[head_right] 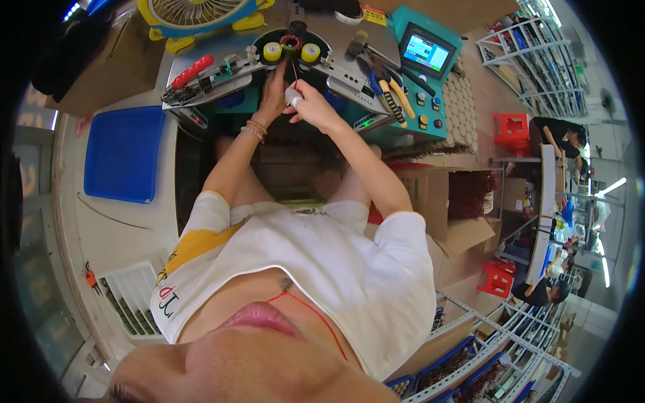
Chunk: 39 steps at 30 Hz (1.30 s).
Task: The person processes and assembles electrical wires and connectors using a specialized wire processing machine and pliers.
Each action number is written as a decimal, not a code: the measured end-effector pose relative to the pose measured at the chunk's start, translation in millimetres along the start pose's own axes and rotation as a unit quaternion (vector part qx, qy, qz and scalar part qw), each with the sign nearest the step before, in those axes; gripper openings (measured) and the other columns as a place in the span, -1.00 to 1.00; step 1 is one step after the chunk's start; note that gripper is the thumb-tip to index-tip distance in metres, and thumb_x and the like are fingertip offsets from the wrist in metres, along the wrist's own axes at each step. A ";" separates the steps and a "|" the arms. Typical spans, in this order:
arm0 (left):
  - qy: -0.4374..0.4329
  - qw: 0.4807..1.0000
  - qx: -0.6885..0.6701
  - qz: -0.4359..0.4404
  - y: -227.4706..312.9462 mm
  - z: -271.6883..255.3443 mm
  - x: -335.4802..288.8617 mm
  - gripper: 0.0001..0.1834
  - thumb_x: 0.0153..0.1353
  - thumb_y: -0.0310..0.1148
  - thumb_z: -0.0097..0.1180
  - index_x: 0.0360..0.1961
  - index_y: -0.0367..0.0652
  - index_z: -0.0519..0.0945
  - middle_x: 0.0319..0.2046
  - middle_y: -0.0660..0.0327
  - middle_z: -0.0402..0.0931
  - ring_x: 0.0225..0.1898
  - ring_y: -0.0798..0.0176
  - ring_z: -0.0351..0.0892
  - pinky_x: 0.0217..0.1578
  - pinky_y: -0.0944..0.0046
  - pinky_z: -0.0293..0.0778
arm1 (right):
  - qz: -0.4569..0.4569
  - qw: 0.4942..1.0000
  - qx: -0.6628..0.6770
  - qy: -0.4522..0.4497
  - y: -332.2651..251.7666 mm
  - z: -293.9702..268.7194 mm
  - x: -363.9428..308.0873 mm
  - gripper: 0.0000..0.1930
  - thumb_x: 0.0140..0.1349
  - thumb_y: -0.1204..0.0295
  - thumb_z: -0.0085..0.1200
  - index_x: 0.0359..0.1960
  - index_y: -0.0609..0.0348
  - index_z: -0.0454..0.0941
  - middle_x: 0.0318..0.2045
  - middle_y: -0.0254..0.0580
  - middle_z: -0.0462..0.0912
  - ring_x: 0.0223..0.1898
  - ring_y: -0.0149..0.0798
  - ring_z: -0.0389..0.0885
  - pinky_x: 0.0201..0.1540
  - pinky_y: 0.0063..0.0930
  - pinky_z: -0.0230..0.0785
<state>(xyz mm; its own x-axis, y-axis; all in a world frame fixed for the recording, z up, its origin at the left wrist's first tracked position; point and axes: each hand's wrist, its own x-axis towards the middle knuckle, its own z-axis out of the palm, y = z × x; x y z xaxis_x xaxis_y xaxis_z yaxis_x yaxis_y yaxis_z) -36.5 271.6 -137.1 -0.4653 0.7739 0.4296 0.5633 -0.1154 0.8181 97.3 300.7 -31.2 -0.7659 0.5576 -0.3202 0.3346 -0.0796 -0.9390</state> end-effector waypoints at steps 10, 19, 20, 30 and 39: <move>-0.013 0.994 -0.073 -0.084 71.4 -10.9 4.0 -0.48 0.05 -0.71 -0.10 0.11 -0.23 0.33 -0.36 0.00 0.51 -0.21 0.00 0.63 -0.14 0.13 0.52 | 0.006 0.926 0.372 -0.063 -97.0 -42.9 77.3 -0.76 0.40 0.41 -0.14 -0.13 0.41 0.43 -0.33 -0.11 0.54 -0.37 -0.36 0.57 -0.37 -0.55 0.51; -0.050 0.963 -0.219 -0.149 86.3 -36.0 -64.3 -0.46 0.15 -0.64 -0.11 0.21 -0.17 0.25 -0.33 0.19 0.47 -0.30 0.34 0.50 -0.26 0.36 0.47 | -0.414 0.749 -0.514 0.056 -114.6 -44.5 40.7 -0.67 0.16 0.53 -0.01 0.00 0.18 0.51 -0.36 -0.02 0.59 -0.30 0.03 0.58 -0.18 -0.27 0.46; -0.067 0.951 -0.265 -0.149 87.2 -34.6 -79.8 -0.55 0.17 -0.64 -0.10 0.13 -0.21 0.32 -0.36 0.19 0.49 -0.32 0.33 0.52 -0.26 0.36 0.48 | -0.458 0.703 -0.540 0.068 -110.9 -52.1 56.1 -0.69 0.16 0.54 -0.02 -0.03 0.18 0.54 -0.32 -0.01 0.61 -0.28 0.03 0.59 -0.14 -0.28 0.46; -0.124 0.899 -0.283 -0.310 84.0 -61.7 -210.0 -0.71 0.21 -0.71 -0.20 -0.17 -0.30 0.54 -0.38 0.26 0.51 -0.30 0.43 0.51 -0.20 0.44 0.48 | -0.002 0.813 -0.521 -0.260 -170.3 -45.6 162.5 -0.80 0.26 0.35 0.06 -0.24 0.19 0.65 -0.56 -0.31 0.49 -0.52 -0.42 0.44 -0.48 -0.56 0.33; -0.057 0.906 -0.272 -0.321 73.7 -75.7 -213.1 -0.72 0.20 -0.72 -0.20 -0.19 -0.28 0.53 -0.39 0.24 0.51 -0.32 0.42 0.49 -0.22 0.45 0.44 | -0.384 0.823 -0.414 -0.059 -213.0 -67.7 21.1 -0.68 0.27 0.26 0.03 -0.14 0.27 0.61 -0.20 0.13 0.68 -0.12 0.07 0.65 -0.05 -0.18 0.47</move>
<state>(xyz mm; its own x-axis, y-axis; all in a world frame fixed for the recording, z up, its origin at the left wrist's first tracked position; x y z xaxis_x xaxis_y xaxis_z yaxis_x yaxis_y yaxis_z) 52.6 51.0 -139.4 -0.4861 0.8463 -0.2177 -0.2314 0.1155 0.9660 47.1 385.4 170.5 -0.9578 0.0923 0.2722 -0.0516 0.8764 -0.4788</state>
